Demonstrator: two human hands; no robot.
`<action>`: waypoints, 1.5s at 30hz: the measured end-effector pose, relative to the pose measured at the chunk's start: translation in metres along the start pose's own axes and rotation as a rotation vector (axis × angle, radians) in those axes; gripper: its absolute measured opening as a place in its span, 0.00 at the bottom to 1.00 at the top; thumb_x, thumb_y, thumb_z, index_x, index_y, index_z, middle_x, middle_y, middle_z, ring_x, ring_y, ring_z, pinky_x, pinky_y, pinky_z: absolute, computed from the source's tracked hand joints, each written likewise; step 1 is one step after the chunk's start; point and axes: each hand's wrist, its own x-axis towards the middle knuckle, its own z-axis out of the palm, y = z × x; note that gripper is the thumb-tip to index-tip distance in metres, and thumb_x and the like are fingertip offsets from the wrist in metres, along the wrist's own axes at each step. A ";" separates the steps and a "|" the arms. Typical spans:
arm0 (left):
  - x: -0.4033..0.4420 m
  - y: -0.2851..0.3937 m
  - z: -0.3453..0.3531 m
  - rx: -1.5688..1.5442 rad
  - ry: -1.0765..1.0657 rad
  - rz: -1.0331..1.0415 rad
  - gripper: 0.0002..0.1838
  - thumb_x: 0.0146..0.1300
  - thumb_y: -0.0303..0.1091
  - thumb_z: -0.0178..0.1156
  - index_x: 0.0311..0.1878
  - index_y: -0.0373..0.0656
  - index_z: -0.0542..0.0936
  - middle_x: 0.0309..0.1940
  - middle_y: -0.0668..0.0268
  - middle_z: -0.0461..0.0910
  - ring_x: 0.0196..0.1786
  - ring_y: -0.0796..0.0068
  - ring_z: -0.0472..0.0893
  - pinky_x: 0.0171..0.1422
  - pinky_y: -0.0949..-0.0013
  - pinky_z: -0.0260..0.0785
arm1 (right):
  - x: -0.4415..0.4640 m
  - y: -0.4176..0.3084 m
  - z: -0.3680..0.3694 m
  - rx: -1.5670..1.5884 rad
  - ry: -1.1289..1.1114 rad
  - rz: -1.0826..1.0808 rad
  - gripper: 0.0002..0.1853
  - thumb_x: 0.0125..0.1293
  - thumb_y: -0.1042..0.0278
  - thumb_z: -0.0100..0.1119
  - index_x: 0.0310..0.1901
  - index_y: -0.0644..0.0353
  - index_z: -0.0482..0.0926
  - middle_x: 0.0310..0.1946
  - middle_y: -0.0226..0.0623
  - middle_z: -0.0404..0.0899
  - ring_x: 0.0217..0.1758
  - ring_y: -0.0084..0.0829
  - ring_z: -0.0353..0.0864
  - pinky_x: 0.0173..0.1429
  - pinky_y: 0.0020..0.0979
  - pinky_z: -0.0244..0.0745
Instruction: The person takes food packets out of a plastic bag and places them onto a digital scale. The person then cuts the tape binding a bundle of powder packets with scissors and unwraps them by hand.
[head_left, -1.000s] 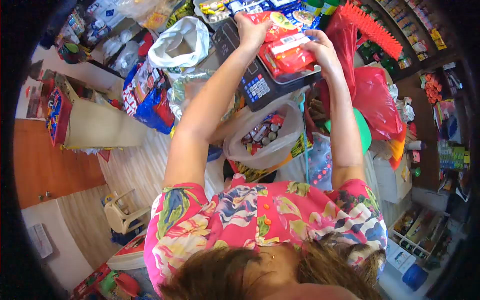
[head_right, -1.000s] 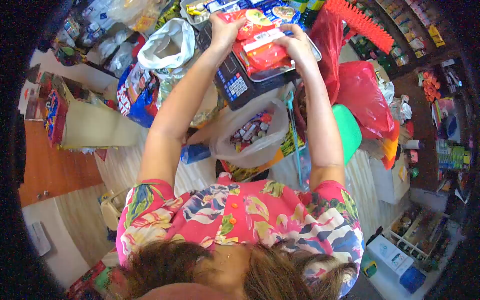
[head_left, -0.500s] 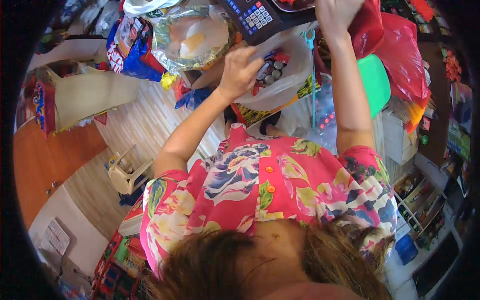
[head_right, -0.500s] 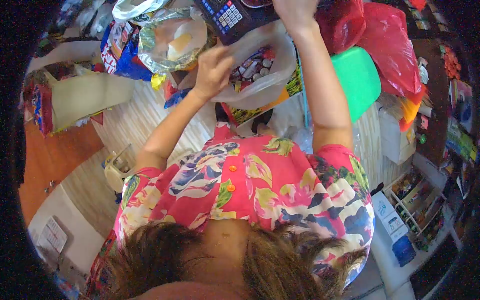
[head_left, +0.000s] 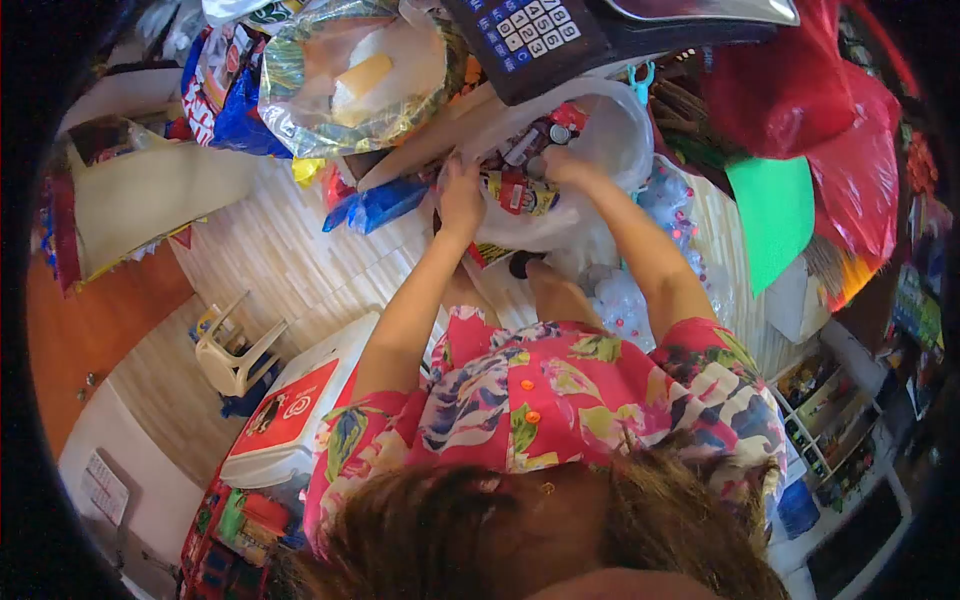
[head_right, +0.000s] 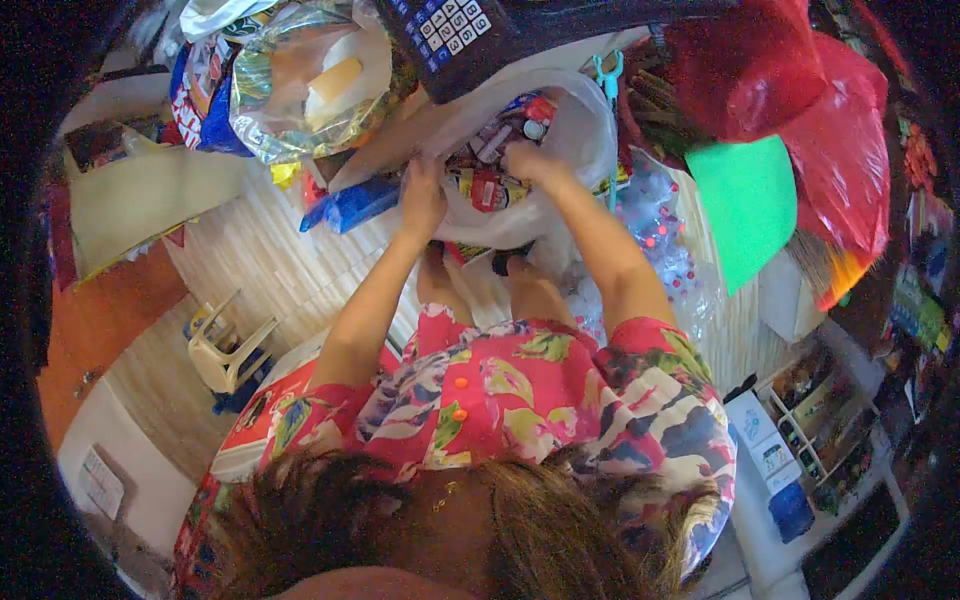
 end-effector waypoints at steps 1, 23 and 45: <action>0.003 0.000 0.002 0.004 0.051 0.052 0.27 0.45 0.21 0.55 0.54 0.41 0.71 0.57 0.47 0.63 0.56 0.41 0.67 0.57 0.53 0.66 | 0.024 0.022 0.012 -0.008 0.136 0.018 0.16 0.49 0.65 0.55 0.40 0.62 0.77 0.38 0.52 0.78 0.44 0.50 0.77 0.47 0.43 0.72; 0.006 0.034 -0.029 -0.232 0.031 0.151 0.33 0.41 0.17 0.51 0.58 0.39 0.66 0.59 0.48 0.63 0.60 0.45 0.65 0.60 0.55 0.64 | 0.118 0.139 0.033 -0.374 0.581 0.095 0.13 0.52 0.66 0.54 0.40 0.58 0.79 0.42 0.47 0.78 0.44 0.48 0.78 0.48 0.44 0.72; 0.021 0.039 -0.040 -0.073 0.012 0.255 0.37 0.44 0.17 0.49 0.64 0.42 0.60 0.58 0.48 0.63 0.55 0.43 0.69 0.54 0.54 0.67 | 0.072 0.109 0.017 -0.558 0.552 -0.073 0.15 0.55 0.69 0.50 0.44 0.61 0.77 0.43 0.50 0.77 0.48 0.45 0.77 0.53 0.43 0.72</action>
